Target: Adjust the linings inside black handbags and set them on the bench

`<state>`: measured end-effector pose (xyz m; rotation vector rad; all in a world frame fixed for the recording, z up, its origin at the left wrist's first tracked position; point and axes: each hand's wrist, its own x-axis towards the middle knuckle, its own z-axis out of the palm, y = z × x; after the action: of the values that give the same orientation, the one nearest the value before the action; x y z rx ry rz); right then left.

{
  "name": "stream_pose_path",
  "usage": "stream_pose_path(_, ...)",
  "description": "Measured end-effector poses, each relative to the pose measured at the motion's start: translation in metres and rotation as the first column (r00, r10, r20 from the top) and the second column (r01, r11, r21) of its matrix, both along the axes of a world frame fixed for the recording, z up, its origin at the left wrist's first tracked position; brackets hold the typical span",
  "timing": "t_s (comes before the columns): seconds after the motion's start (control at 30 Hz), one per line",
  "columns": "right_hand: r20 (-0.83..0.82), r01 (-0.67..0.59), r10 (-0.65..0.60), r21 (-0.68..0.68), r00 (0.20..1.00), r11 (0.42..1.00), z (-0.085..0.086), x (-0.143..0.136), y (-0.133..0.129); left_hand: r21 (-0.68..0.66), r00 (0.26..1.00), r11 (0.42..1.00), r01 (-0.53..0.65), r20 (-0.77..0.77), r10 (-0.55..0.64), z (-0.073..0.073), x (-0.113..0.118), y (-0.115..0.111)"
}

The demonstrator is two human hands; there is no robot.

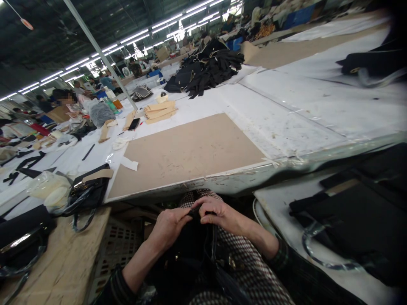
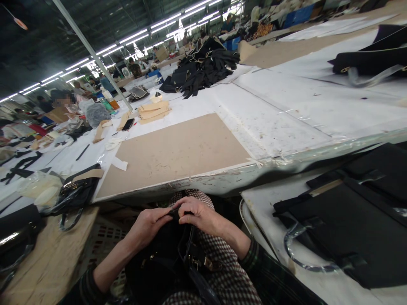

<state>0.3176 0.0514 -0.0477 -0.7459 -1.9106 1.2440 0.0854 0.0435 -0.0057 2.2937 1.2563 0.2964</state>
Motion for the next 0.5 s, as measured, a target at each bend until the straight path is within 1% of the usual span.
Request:
stream_pose_path(0.1, -0.010, -0.035, 0.034, -0.013, 0.999, 0.999, 0.004, 0.000, 0.001, 0.034, 0.995, 0.999, 0.015, -0.099, -0.012, 0.001, 0.001, 0.000)
stream_pose_path(0.2, -0.041, -0.031, 0.029, -0.049, 0.999, 0.998, 0.002, -0.001, 0.000, 0.095, 0.977, 0.995, 0.032, -0.211, -0.011, -0.002, -0.001, -0.001)
stream_pose_path(0.27, -0.074, 0.016, -0.020, -0.062, 0.997, 0.998, -0.003, -0.001, -0.001, 0.128, 0.967, 0.990, 0.052, -0.254, -0.018, -0.006, -0.003, -0.003)
stream_pose_path(0.37, -0.100, 0.117, -0.123, -0.067, 0.987, 0.991, -0.010, -0.002, -0.005, 0.151, 0.965, 0.984, 0.094, -0.258, -0.052, -0.011, -0.006, -0.005)
stream_pose_path(0.5, -0.106, 0.176, -0.183, -0.073, 0.977, 0.982, -0.012, -0.001, -0.008, 0.193, 0.963, 0.974, 0.117, -0.262, -0.063, -0.014, -0.004, -0.005)
